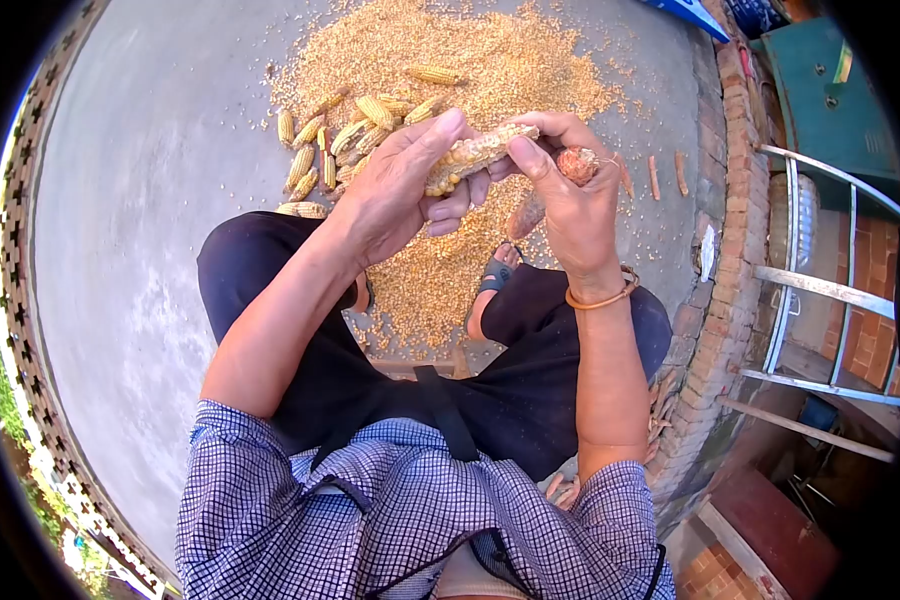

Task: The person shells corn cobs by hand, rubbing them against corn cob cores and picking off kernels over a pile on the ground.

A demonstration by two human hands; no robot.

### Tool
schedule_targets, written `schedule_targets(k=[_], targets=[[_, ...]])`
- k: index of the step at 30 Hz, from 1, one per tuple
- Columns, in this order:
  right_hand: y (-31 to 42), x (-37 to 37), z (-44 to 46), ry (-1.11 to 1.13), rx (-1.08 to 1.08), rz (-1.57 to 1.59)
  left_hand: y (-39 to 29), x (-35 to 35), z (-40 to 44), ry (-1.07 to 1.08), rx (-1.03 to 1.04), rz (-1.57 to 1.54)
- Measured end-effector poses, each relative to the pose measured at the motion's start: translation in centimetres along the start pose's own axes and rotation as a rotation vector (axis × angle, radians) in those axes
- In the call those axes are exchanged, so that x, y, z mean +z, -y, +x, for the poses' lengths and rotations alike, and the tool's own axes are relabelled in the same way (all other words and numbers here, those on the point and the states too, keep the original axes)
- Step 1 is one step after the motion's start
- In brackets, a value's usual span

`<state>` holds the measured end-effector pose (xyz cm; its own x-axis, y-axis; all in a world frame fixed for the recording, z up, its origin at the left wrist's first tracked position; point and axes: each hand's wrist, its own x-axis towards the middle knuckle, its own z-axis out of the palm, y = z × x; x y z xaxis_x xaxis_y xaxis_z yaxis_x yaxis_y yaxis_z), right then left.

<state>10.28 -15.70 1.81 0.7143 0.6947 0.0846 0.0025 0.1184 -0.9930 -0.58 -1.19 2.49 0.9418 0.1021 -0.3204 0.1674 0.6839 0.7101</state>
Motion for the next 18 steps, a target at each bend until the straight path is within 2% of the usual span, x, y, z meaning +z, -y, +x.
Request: schedule_targets(k=[3, 6, 12, 15, 18], targets=[[-1.0, 0.2, 0.3, -0.017, -0.113, 0.075, 1.0, -0.8, 0.4, 0.039, 0.143, 0.153], [-0.5, 0.5, 0.0, -0.044, -0.024, 0.105, 1.0, -1.0, 0.2, 0.058, 0.194, 0.213], [0.0, 0.6, -0.3, -0.049, -0.044, -0.016, 0.9, -0.7, 0.1, -0.046, 0.101, 0.104], [-0.1, 1.1, -0.6, -0.064, -0.039, 0.022, 0.6, -0.9, 0.2, -0.078, 0.042, 0.098], [-0.6, 1.4, -0.8, -0.030, -0.149, -0.056, 0.8, -1.3, 0.3, -0.137, 0.006, 0.118]])
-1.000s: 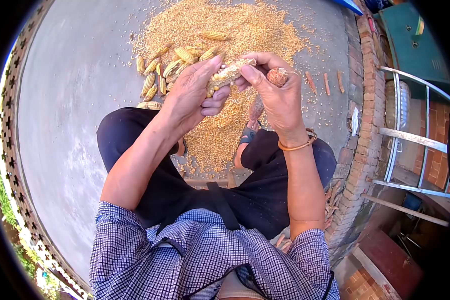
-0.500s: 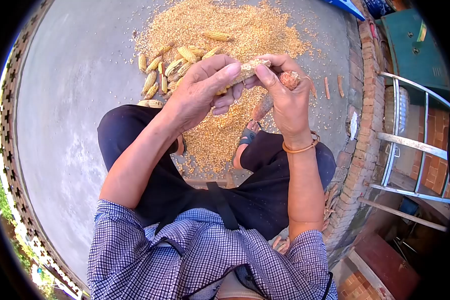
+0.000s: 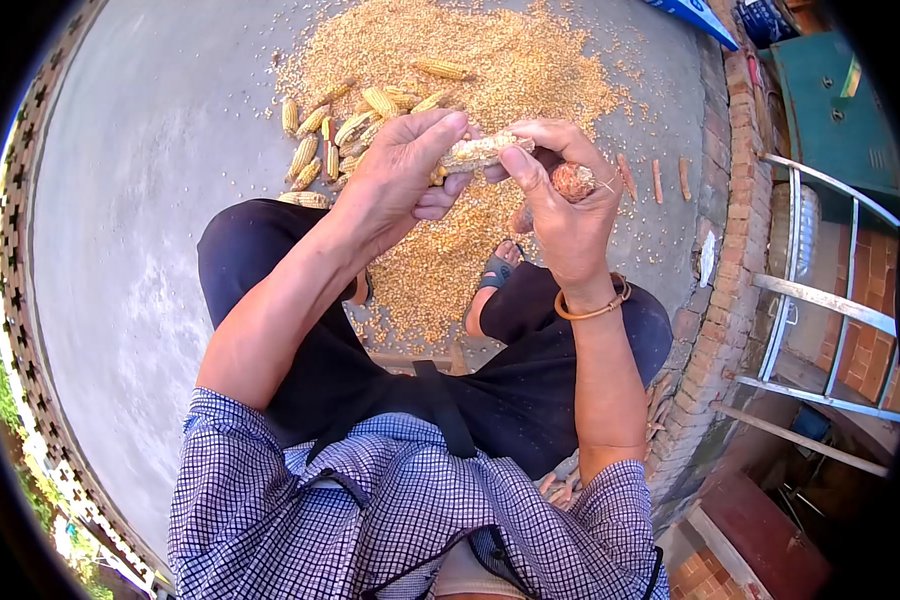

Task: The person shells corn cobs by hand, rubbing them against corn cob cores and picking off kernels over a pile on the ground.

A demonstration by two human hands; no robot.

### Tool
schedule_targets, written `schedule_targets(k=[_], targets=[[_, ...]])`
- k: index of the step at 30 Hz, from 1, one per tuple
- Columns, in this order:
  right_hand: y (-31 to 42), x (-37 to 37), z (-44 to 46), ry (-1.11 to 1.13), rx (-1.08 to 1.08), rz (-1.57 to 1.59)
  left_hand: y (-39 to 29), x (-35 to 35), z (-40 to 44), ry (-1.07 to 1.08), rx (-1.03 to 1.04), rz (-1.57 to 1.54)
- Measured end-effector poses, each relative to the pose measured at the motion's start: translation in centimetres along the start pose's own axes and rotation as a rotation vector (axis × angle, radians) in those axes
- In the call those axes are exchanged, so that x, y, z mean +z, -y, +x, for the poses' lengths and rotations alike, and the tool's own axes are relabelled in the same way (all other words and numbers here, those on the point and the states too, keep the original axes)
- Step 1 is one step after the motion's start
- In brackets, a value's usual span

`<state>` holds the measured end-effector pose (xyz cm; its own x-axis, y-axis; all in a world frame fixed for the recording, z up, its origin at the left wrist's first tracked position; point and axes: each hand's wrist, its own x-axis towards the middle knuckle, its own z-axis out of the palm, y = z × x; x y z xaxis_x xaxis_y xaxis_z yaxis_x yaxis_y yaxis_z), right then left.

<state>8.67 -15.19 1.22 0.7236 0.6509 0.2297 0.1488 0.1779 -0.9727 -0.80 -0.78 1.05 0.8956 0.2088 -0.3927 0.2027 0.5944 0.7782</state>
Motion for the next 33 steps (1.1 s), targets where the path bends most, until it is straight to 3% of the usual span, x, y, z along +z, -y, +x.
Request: schedule_targets(k=[3, 10, 16, 22, 33], targets=[[0.3, -0.4, 0.2, 0.061, -0.067, -0.141, 0.0, -0.1, 0.3, 0.000, -0.034, -0.021], [0.7, -0.9, 0.3, -0.067, 0.189, 0.086, -1.3, 0.3, -0.6, 0.105, 0.011, -0.104], [-0.1, -0.9, 0.5, -0.016, 0.106, 0.113, -1.0, 0.3, -0.5, 0.096, 0.083, 0.033], [-0.1, -0.6, 0.6, -0.038, 0.105, 0.132, -0.3, -0.8, 0.2, 0.213, 0.092, -0.035], [0.7, -1.0, 0.5, -0.039, 0.197, 0.215, -0.6, -0.3, -0.6, 0.218, 0.286, 0.084]])
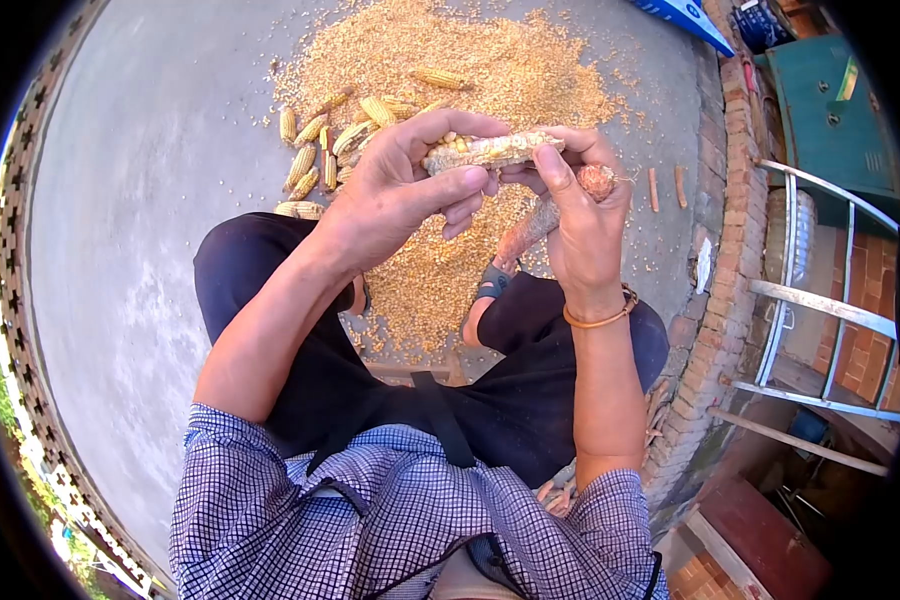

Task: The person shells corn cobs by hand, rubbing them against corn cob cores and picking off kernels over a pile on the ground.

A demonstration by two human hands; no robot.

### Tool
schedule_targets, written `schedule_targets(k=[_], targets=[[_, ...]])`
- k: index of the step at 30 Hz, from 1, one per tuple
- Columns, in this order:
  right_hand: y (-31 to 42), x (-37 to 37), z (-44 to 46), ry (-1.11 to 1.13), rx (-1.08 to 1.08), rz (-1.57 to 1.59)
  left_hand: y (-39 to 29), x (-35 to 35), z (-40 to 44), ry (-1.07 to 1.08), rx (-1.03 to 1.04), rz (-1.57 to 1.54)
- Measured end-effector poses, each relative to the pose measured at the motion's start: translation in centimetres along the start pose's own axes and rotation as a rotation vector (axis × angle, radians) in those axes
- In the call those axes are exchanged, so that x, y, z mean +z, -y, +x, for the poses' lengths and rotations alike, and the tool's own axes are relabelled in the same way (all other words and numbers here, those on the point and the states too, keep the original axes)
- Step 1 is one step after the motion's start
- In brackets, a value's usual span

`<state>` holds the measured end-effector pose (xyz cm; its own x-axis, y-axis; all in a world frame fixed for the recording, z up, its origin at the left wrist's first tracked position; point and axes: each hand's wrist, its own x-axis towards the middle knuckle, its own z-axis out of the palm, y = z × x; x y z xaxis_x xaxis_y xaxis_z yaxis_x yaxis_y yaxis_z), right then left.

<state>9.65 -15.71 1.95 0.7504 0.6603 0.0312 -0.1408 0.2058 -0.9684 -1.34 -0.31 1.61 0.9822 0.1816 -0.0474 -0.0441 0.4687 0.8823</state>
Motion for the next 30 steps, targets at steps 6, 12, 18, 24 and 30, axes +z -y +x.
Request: schedule_targets(k=[6, 12, 18, 24, 30], targets=[[-1.0, -0.2, 0.4, 0.010, -0.096, -0.014, -0.2, 0.2, 0.1, -0.042, 0.068, 0.185], [0.1, 0.6, 0.1, 0.017, -0.080, -0.012, -0.7, 0.5, -0.3, -0.084, 0.057, 0.290], [-0.2, 0.4, 0.1, 0.049, -0.075, -0.035, -0.3, 0.1, -0.2, -0.082, 0.062, 0.317], [-0.1, 0.4, 0.1, 0.061, -0.087, -0.055, -0.4, 0.3, -0.4, -0.097, 0.061, 0.320], [0.1, 0.5, 0.0, 0.053, -0.099, -0.046, -0.5, 0.0, -0.2, -0.079, 0.014, 0.089]])
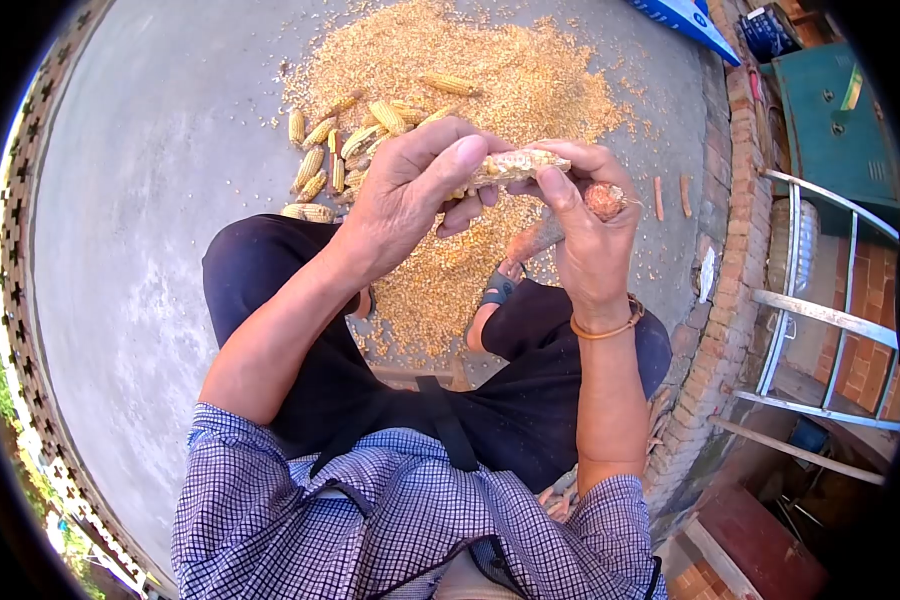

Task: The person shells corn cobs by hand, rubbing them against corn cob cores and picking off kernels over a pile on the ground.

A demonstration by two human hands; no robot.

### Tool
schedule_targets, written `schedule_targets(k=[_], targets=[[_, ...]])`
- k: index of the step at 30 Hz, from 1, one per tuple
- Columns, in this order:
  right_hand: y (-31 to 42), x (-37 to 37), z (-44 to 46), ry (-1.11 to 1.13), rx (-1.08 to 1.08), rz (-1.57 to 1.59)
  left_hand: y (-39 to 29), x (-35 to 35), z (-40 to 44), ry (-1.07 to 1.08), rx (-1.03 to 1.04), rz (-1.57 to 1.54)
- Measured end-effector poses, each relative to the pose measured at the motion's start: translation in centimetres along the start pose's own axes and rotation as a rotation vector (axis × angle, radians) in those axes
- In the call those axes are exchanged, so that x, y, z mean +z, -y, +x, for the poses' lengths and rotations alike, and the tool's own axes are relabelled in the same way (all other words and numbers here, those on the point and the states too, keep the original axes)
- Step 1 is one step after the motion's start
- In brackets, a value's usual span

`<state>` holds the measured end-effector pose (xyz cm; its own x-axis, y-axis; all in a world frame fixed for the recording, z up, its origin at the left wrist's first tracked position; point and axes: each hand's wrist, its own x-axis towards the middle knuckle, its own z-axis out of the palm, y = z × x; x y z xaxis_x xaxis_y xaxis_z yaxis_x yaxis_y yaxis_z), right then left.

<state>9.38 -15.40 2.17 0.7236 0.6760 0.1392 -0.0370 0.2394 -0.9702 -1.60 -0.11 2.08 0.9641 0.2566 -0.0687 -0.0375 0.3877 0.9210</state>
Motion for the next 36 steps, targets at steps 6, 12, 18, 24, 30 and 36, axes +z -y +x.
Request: schedule_targets(k=[6, 12, 18, 24, 30, 36], targets=[[0.3, -0.3, 0.1, -0.036, 0.020, 0.043, -0.2, 0.0, 0.0, 0.033, -0.007, -0.110], [0.5, 0.2, -0.1, -0.022, 0.052, -0.004, 0.3, -0.6, -0.1, 0.060, 0.027, 0.013], [0.2, 0.3, -0.5, -0.045, -0.074, -0.254, 1.4, -0.6, 0.1, 0.019, -0.028, -0.154], [0.3, 0.6, -0.9, -0.012, -0.193, -0.279, 0.6, -0.4, 0.0, -0.005, -0.147, -0.222], [-0.4, 0.3, -0.3, 0.124, -0.372, -0.371, 0.4, 0.0, 0.3, -0.119, -0.203, -0.236], [0.1, 0.5, -0.3, 0.046, -0.384, -0.420, 0.5, -0.4, 0.4, -0.063, -0.157, -0.212]])
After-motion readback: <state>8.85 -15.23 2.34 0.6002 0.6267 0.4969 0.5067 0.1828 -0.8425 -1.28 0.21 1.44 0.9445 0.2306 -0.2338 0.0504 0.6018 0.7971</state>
